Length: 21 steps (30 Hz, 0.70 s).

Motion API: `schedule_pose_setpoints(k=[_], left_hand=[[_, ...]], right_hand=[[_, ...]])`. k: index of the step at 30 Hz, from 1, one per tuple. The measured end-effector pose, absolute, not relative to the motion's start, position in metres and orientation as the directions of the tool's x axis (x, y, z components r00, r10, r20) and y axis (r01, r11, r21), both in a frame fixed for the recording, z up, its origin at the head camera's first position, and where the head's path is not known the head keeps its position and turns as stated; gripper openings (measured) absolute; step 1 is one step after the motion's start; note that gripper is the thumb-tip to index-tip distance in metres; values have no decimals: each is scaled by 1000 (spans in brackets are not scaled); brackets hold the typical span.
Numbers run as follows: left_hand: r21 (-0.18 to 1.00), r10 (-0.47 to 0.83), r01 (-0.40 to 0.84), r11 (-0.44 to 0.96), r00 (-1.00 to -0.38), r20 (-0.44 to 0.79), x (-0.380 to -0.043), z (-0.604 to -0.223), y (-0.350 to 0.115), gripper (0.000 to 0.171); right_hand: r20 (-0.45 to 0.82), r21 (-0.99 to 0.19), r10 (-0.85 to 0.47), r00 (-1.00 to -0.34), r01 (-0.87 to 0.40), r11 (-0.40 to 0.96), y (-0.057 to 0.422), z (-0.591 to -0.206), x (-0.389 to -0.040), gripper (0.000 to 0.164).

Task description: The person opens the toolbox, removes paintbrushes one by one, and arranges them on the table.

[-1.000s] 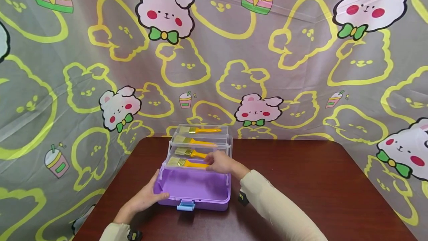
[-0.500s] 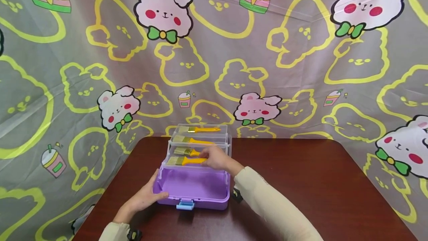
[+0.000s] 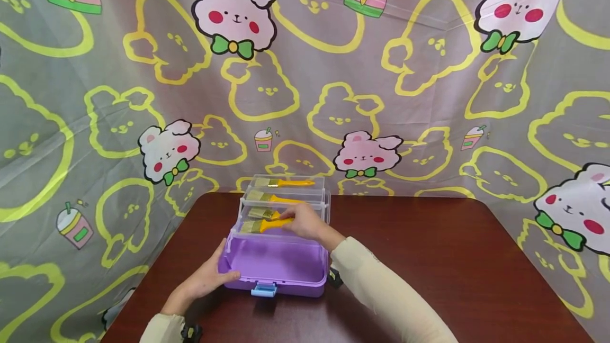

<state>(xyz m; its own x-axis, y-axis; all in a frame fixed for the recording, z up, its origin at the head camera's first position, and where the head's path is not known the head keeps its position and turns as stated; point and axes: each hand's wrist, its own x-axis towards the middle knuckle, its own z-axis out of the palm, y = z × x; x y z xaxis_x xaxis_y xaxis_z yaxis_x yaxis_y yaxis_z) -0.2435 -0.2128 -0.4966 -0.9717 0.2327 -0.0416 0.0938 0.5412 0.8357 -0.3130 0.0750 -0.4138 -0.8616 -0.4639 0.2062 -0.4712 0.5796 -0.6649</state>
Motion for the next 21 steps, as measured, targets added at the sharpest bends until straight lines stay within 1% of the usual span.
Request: schedule_pose_setpoints(k=[9,12,21], left_hand=[[837,233,91,539,-972,-44,-244,-497,-215,111],[831,230,97,547,-972,-38,-244,-498,-215,111],[831,228,96,548,-973,-38,-245,-501,-215,111]], right_hand=[[252,-770,-369,-895,-416,484,98,-410,-307,25],[240,-817,-350,-906,-383,431,111,-410,-304,28],[204,-883,-284,-937,-301,359,160,-406,-288,34]])
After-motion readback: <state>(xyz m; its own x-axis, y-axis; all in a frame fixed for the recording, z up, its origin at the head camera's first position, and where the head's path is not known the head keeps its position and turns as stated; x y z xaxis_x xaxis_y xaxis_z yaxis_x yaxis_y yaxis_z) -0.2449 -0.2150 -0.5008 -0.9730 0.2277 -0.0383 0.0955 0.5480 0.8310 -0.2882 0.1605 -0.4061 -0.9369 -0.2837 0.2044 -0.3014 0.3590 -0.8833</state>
